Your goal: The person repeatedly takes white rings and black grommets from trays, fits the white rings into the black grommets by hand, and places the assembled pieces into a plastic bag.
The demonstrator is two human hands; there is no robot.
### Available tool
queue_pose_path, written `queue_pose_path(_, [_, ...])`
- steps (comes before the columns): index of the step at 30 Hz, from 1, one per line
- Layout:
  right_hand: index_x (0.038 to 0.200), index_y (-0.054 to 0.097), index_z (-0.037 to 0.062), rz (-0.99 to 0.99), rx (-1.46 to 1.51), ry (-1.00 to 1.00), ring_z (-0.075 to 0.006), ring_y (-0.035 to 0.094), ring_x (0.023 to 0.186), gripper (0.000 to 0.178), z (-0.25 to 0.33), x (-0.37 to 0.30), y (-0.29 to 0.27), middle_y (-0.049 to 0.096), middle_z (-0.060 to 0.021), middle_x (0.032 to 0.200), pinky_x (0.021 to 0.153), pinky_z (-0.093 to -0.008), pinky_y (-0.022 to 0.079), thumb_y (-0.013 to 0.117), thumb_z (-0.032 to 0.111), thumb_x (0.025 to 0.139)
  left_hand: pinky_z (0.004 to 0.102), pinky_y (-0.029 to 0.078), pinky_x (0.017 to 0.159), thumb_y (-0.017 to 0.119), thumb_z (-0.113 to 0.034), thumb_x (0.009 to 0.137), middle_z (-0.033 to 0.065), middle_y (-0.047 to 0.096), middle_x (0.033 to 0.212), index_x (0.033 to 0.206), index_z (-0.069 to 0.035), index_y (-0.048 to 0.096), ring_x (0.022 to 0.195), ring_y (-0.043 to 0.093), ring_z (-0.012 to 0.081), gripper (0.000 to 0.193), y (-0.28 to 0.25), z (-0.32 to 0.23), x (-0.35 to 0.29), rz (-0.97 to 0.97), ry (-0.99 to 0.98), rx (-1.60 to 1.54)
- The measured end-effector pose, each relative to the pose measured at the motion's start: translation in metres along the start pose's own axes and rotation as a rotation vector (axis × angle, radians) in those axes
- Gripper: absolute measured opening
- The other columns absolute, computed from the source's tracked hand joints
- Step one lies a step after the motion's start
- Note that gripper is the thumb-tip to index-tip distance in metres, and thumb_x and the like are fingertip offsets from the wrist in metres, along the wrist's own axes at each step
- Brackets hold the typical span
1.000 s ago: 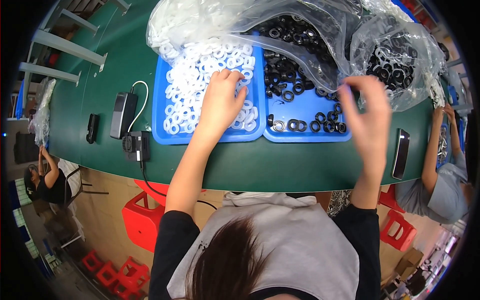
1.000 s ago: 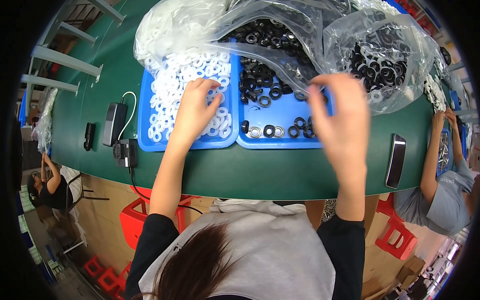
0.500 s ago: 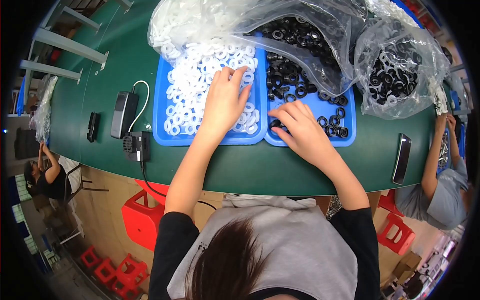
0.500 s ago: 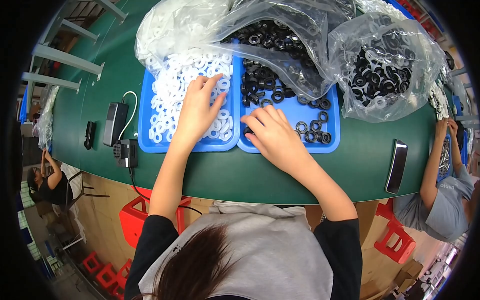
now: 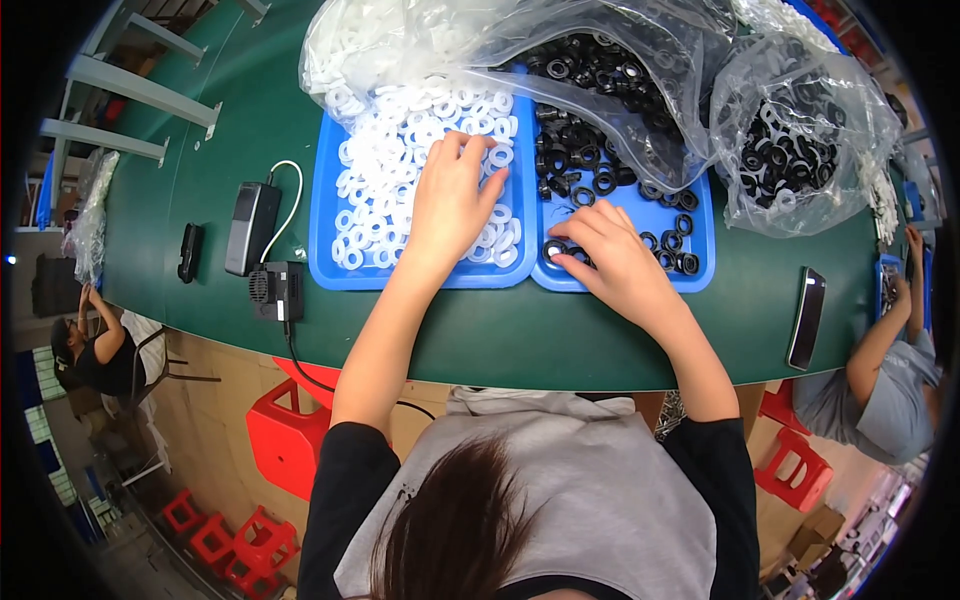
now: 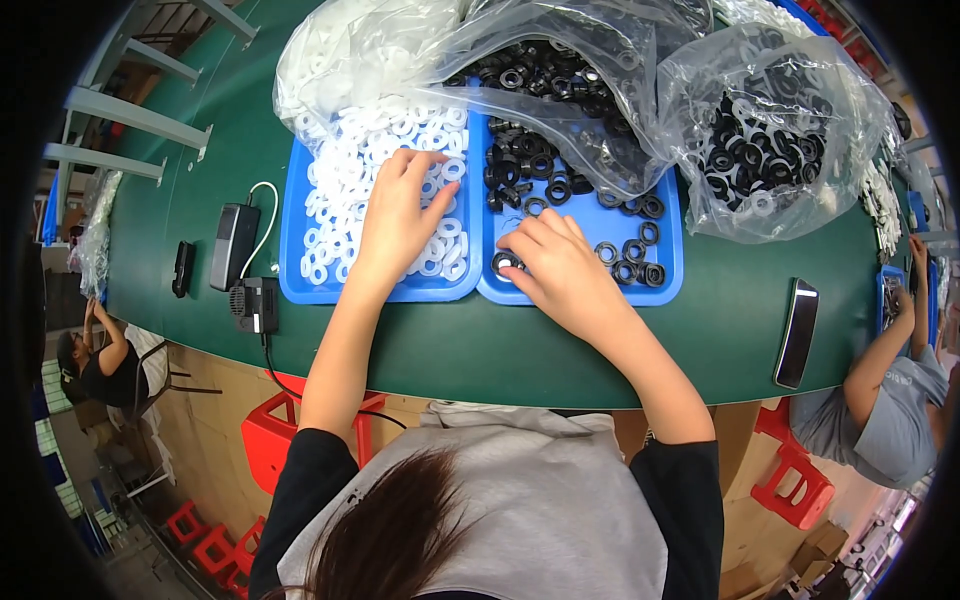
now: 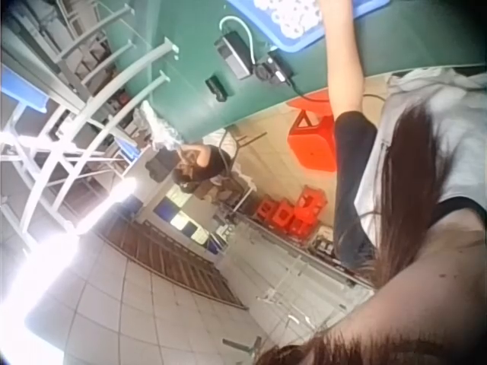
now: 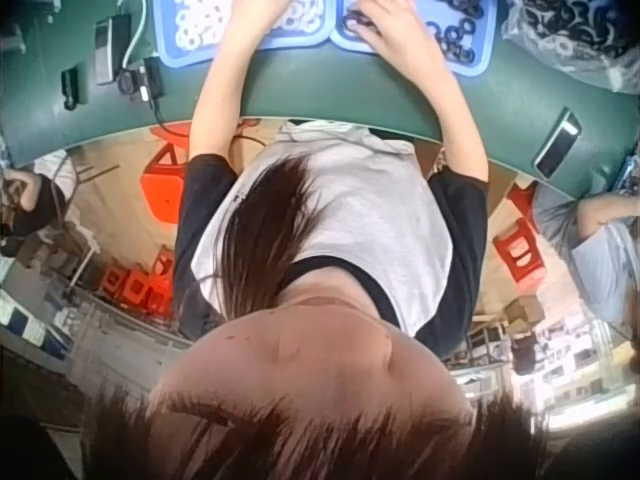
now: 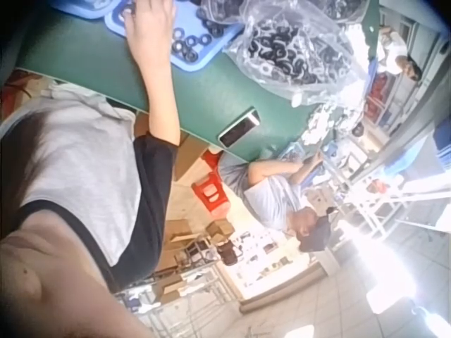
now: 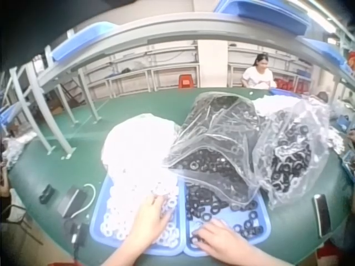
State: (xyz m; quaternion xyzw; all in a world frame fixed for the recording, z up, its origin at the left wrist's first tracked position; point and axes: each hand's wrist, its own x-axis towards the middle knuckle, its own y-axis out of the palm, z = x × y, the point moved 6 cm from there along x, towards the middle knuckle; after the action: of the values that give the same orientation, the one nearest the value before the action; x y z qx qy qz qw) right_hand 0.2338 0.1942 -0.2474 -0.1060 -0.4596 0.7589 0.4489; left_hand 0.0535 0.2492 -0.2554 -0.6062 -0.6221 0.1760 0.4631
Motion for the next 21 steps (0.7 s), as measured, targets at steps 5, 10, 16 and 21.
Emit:
queue_pose_path(5, [0.103,0.063,0.0036,0.033,0.119,0.008,-0.0283,0.055,0.091,0.024,0.001,0.002,0.0,0.058,-0.0094,0.092,0.084,-0.0384,0.044,0.071,0.004,0.08,0.0413,0.048,0.087,0.073,-0.015,0.084,0.0158,0.056,0.109,0.106,-0.004,0.066,0.1,0.058,0.0346,0.025,0.002,-0.001,-0.002,-0.043,-0.04,0.04])
queue_pose_path(10, [0.108,0.061,0.0025,0.005,0.327,0.107,-0.025,0.061,0.092,0.028,-0.002,0.003,-0.008,0.059,-0.0098,0.096,0.083,-0.0354,0.049,0.068,-0.002,0.081,0.0407,0.048,0.086,0.073,-0.015,0.085,0.0154,0.055,0.109,0.104,-0.003,0.065,0.098,0.058,0.0332,0.024,0.002,0.001,-0.001,-0.043,-0.027,0.06])
queue_pose_path(16, [0.114,0.06,0.0019,-0.105,0.416,0.143,-0.0205,0.065,0.093,0.035,-0.003,0.003,-0.019,0.059,-0.0091,0.1,0.083,-0.0309,0.053,0.067,-0.007,0.081,0.0333,0.051,0.073,0.072,-0.012,0.086,0.0129,0.065,0.093,0.098,-0.001,0.058,0.078,0.063,0.025,0.021,-0.001,-0.001,0.004,0.006,-0.185,-0.129])
queue_pose_path(21, [0.116,0.061,0.0019,-0.198,0.373,0.083,-0.0199,0.065,0.093,0.042,0.001,0.004,-0.029,0.059,-0.0095,0.1,0.083,-0.0302,0.053,0.064,-0.013,0.077,0.0273,0.053,0.072,0.063,-0.006,0.093,0.0099,0.07,0.096,0.111,0.0,0.062,0.081,0.068,0.015,0.019,-0.008,-0.002,0.003,-0.054,-0.317,-0.67])
